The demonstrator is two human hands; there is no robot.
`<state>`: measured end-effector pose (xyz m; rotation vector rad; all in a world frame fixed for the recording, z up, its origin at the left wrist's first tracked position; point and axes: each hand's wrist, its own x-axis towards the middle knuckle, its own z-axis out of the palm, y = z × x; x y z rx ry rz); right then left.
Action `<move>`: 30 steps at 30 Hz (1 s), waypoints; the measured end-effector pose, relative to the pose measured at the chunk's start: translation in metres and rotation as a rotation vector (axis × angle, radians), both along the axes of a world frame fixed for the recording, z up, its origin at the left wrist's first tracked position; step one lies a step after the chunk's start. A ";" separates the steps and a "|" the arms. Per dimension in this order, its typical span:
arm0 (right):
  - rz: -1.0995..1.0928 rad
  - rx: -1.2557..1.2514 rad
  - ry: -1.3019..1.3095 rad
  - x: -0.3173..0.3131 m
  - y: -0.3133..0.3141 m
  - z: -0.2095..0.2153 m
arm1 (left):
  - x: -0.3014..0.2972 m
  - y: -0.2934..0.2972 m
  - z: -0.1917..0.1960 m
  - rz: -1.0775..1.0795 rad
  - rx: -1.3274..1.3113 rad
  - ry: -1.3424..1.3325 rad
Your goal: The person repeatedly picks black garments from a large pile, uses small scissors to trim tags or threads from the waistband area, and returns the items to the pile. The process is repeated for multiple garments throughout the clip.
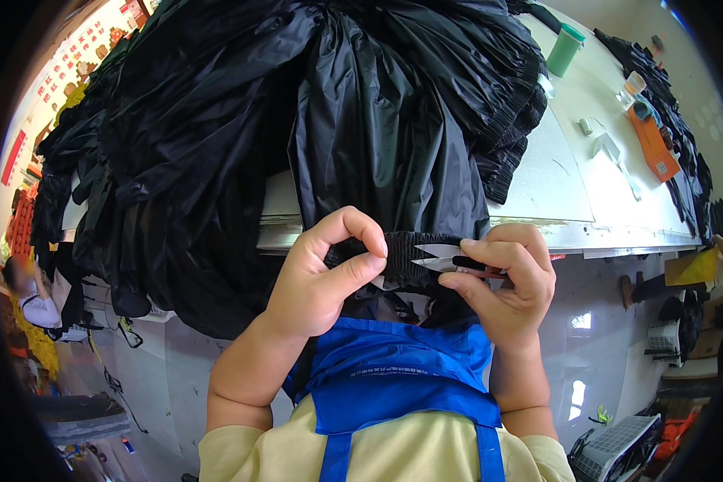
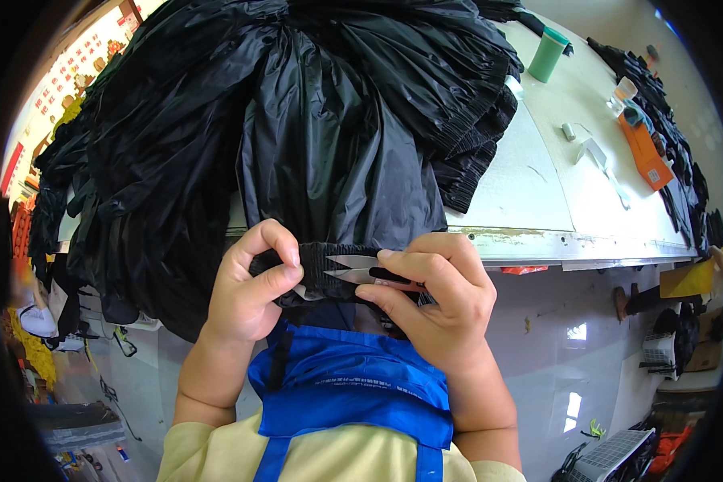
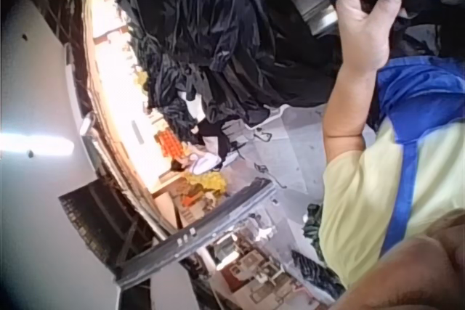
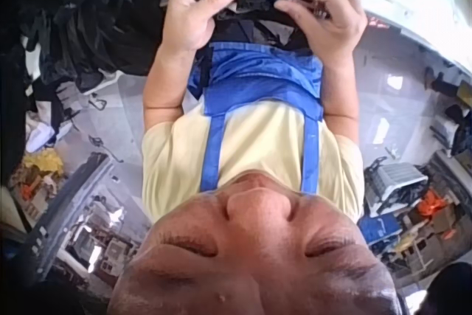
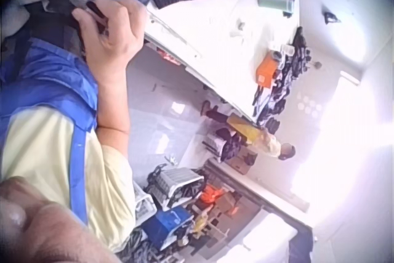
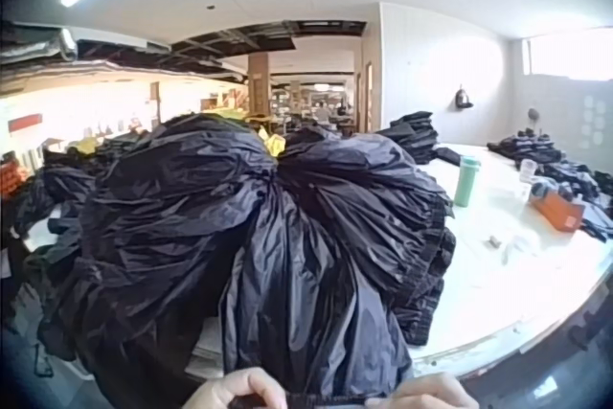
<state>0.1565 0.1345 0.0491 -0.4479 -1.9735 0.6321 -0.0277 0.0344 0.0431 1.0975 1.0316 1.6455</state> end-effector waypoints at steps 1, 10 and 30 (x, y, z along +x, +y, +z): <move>0.002 -0.001 -0.006 0.000 0.000 0.001 | 0.000 0.000 -0.001 0.004 -0.002 0.015; -0.010 -0.054 -0.003 0.011 -0.003 0.000 | 0.001 0.000 -0.001 0.061 0.045 0.110; -0.045 -0.042 0.092 0.006 -0.002 -0.013 | 0.008 -0.007 -0.002 0.044 0.005 -0.023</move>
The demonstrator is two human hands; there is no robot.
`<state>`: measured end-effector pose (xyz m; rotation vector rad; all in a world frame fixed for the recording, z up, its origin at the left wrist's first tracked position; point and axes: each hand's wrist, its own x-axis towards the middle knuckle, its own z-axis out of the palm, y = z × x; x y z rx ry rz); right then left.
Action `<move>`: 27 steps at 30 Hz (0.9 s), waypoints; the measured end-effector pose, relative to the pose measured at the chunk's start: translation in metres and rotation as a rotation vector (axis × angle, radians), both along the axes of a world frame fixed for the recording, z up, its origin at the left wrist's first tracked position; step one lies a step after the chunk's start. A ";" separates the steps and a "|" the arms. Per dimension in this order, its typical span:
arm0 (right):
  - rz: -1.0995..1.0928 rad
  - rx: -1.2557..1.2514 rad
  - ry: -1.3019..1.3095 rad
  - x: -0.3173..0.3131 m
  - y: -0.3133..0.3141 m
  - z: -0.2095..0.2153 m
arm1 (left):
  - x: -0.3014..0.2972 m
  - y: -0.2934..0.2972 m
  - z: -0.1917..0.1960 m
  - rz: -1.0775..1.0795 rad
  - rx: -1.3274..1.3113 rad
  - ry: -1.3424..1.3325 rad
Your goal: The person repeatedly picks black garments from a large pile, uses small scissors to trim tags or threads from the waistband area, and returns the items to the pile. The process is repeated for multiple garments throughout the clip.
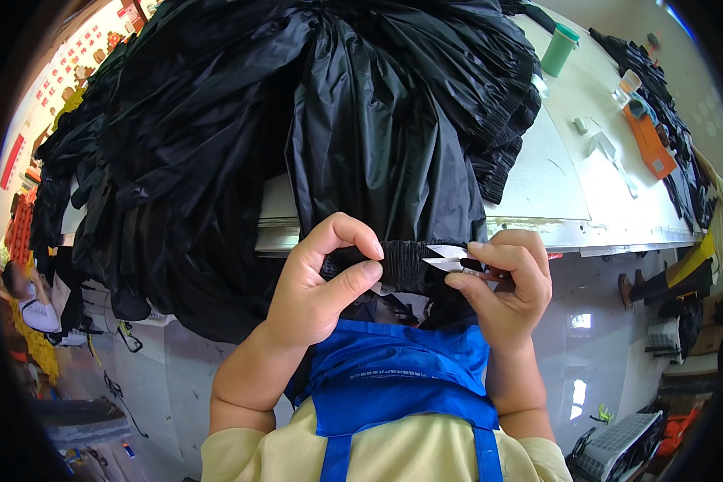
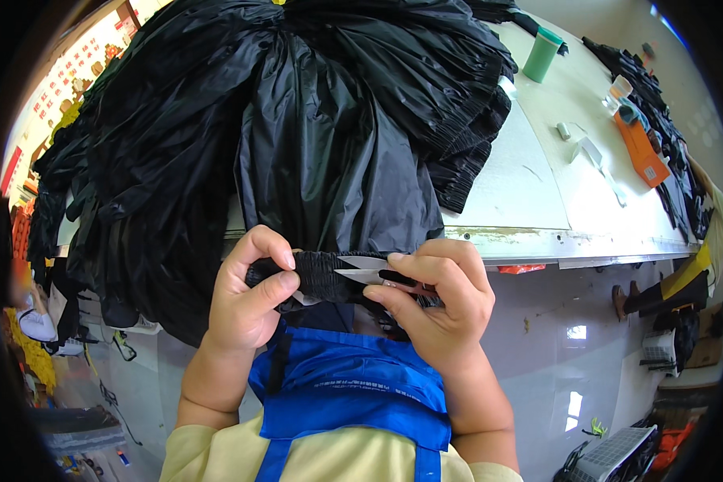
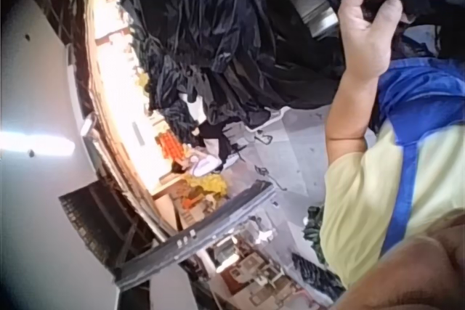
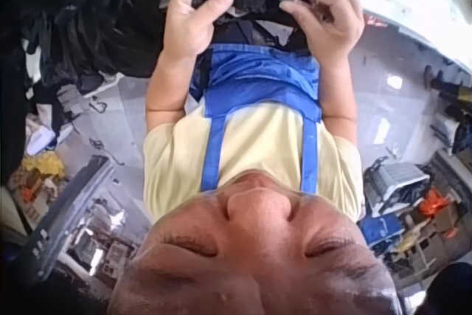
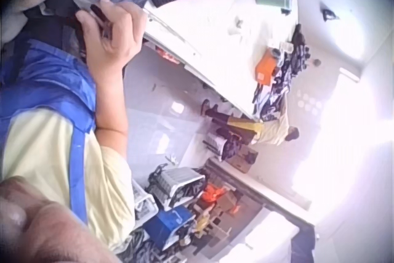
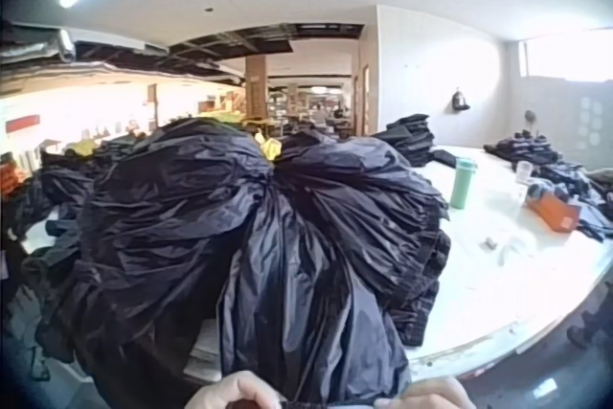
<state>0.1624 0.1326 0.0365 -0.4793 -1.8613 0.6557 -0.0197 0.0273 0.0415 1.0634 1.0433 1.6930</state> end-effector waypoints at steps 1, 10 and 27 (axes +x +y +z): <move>0.011 -0.007 0.000 -0.001 0.000 0.001 | 0.001 0.000 0.001 -0.001 0.008 -0.012; 0.030 0.030 -0.011 -0.007 0.001 0.006 | 0.000 -0.001 -0.002 -0.007 -0.066 0.046; 0.041 0.069 -0.025 0.009 0.010 -0.015 | -0.014 -0.004 0.001 0.358 0.406 0.888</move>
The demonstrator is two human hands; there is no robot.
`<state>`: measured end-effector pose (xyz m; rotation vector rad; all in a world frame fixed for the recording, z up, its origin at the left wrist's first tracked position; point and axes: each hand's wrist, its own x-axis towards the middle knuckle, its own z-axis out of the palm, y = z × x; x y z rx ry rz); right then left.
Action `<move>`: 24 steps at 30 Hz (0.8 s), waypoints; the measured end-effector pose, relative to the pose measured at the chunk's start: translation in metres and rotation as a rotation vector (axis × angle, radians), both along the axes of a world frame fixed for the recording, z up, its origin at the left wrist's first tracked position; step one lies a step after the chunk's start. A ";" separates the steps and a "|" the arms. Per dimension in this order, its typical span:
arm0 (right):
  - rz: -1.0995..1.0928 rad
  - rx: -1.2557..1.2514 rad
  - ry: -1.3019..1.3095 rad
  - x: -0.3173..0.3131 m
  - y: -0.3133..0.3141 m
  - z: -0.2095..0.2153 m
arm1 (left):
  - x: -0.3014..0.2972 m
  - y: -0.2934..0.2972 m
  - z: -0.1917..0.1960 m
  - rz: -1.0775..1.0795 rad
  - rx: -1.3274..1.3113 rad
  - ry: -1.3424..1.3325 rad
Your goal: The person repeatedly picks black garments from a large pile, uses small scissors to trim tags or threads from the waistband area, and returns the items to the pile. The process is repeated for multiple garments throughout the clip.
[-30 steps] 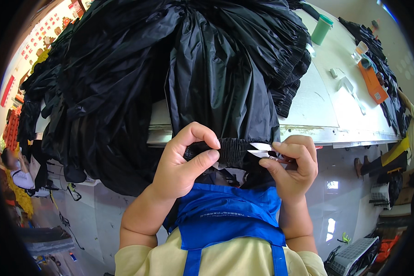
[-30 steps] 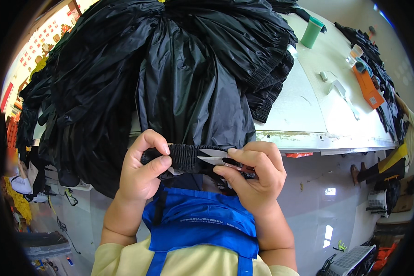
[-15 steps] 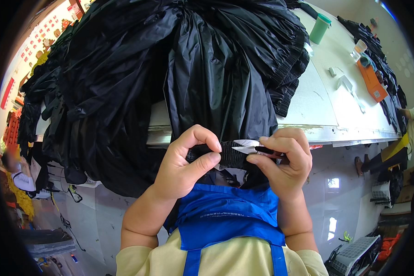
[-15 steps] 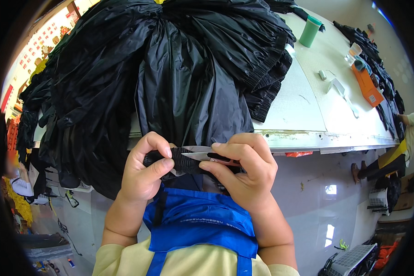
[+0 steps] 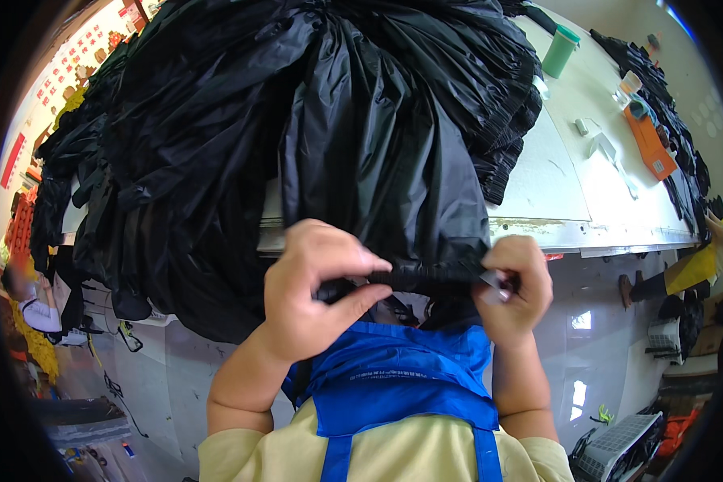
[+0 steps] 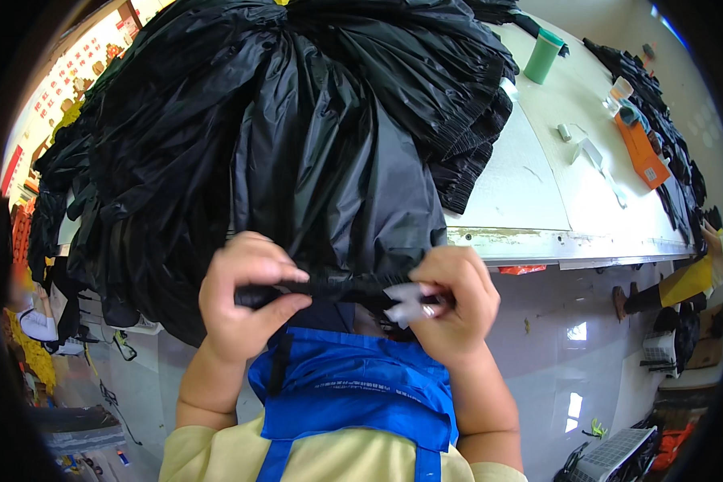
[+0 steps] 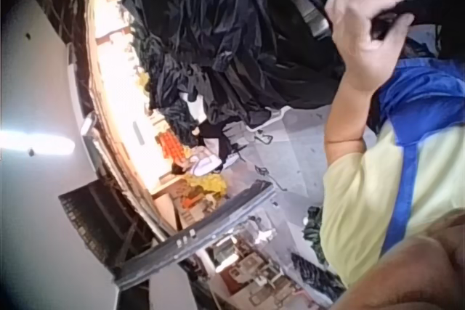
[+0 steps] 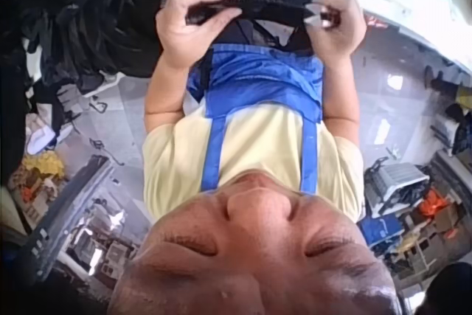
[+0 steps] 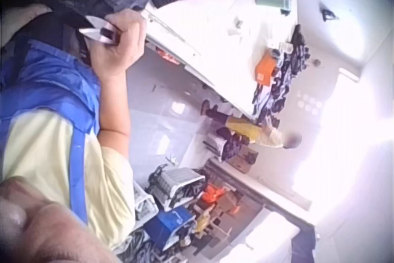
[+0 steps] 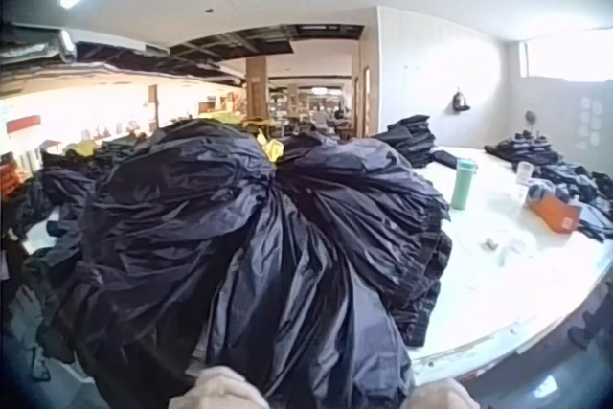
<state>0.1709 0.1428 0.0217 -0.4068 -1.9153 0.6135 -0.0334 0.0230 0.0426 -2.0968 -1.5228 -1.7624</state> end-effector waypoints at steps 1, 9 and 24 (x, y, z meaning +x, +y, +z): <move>-0.012 0.079 0.073 0.004 -0.002 0.001 | -0.002 -0.001 0.003 0.117 0.122 0.312; 0.144 0.219 0.176 0.003 -0.016 -0.019 | 0.001 -0.017 -0.013 0.258 0.354 0.381; 0.291 -0.168 -0.217 0.011 -0.045 0.031 | 0.020 -0.015 -0.011 0.105 0.235 0.127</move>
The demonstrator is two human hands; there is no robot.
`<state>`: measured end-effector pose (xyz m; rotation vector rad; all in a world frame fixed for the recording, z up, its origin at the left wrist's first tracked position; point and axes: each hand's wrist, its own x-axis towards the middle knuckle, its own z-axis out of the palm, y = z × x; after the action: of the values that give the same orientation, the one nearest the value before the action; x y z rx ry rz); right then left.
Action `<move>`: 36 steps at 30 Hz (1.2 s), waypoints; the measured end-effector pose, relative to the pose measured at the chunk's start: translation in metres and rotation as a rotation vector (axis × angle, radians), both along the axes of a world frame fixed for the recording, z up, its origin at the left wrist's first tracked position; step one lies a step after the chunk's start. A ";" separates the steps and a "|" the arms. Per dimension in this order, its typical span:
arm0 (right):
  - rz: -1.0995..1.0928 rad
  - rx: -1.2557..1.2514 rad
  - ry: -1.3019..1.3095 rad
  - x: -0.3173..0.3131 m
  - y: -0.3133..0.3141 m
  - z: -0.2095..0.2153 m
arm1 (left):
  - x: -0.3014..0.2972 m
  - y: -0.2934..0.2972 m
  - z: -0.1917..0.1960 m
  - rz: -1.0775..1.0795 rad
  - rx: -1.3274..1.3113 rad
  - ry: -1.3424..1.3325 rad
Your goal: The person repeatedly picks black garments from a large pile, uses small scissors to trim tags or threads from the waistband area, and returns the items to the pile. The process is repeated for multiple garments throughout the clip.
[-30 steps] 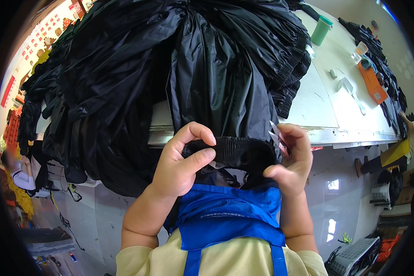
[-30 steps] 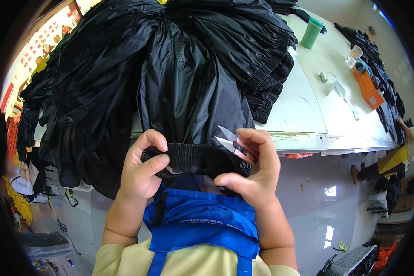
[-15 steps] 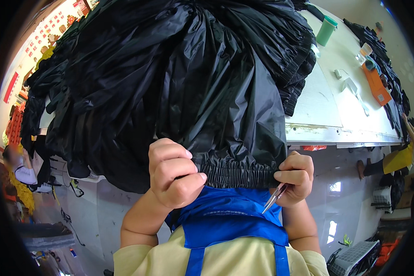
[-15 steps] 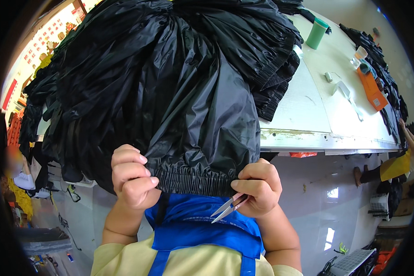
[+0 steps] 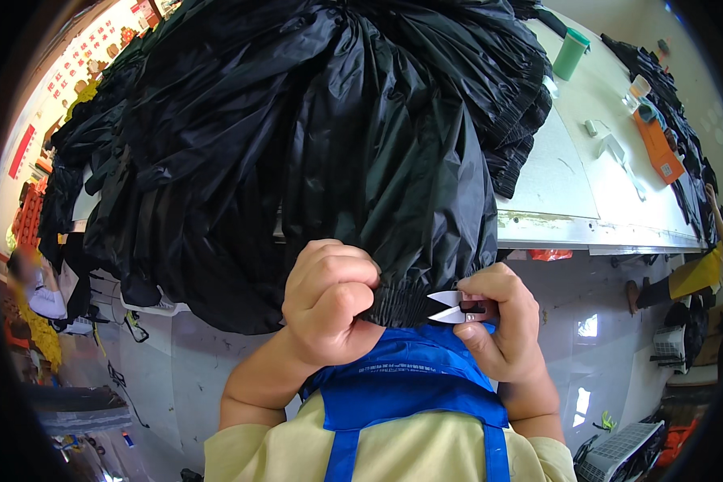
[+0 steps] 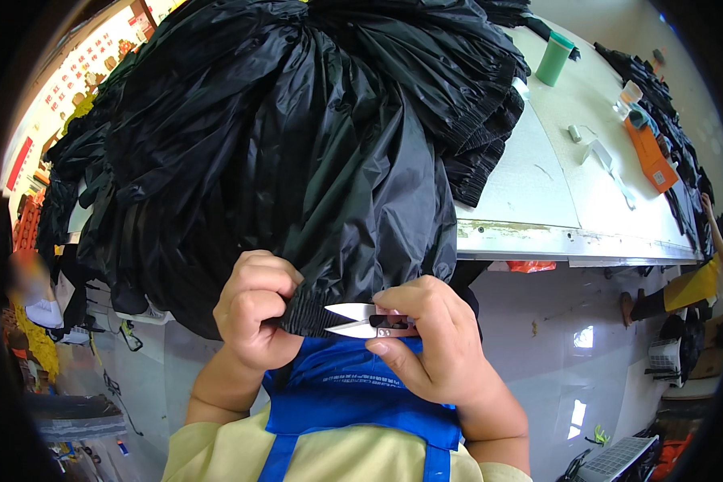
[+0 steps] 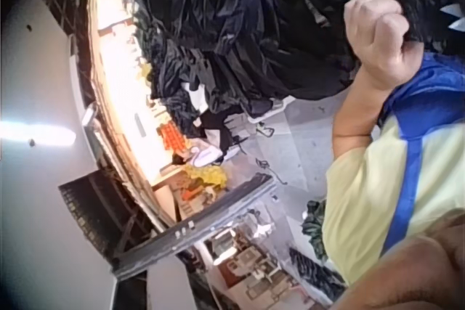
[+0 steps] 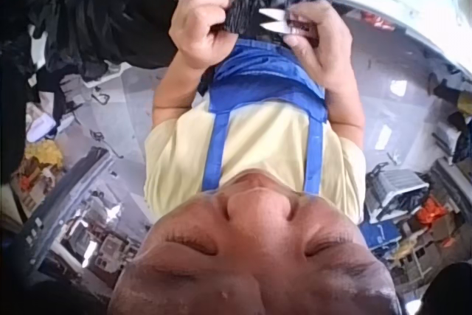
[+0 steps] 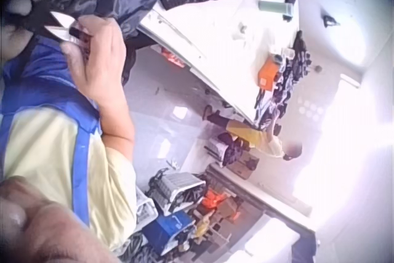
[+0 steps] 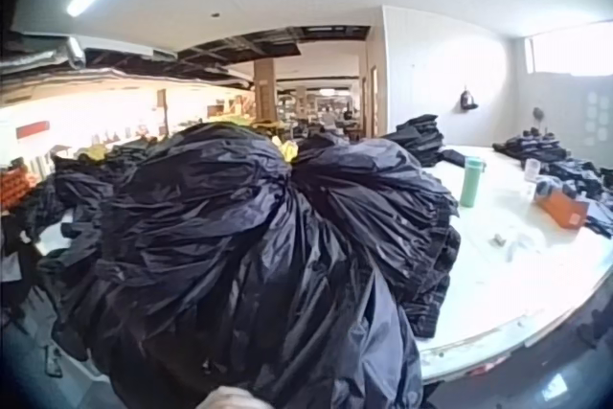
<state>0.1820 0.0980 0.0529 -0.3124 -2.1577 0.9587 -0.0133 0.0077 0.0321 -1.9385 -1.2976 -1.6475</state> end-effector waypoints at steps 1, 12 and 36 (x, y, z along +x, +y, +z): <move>-0.023 0.033 0.007 0.000 -0.001 0.000 | 0.002 0.000 0.001 0.001 -0.003 -0.022; -0.126 0.135 0.120 -0.010 -0.017 -0.011 | 0.010 -0.005 0.004 -0.029 -0.117 -0.167; -0.275 -0.377 0.606 0.025 0.027 -0.046 | -0.254 -0.112 0.121 0.353 0.060 -0.714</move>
<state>0.2068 0.1245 0.0067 -0.4227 -1.3468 1.1217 -0.2669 -0.1048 0.1527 -1.0068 -1.6705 -2.2219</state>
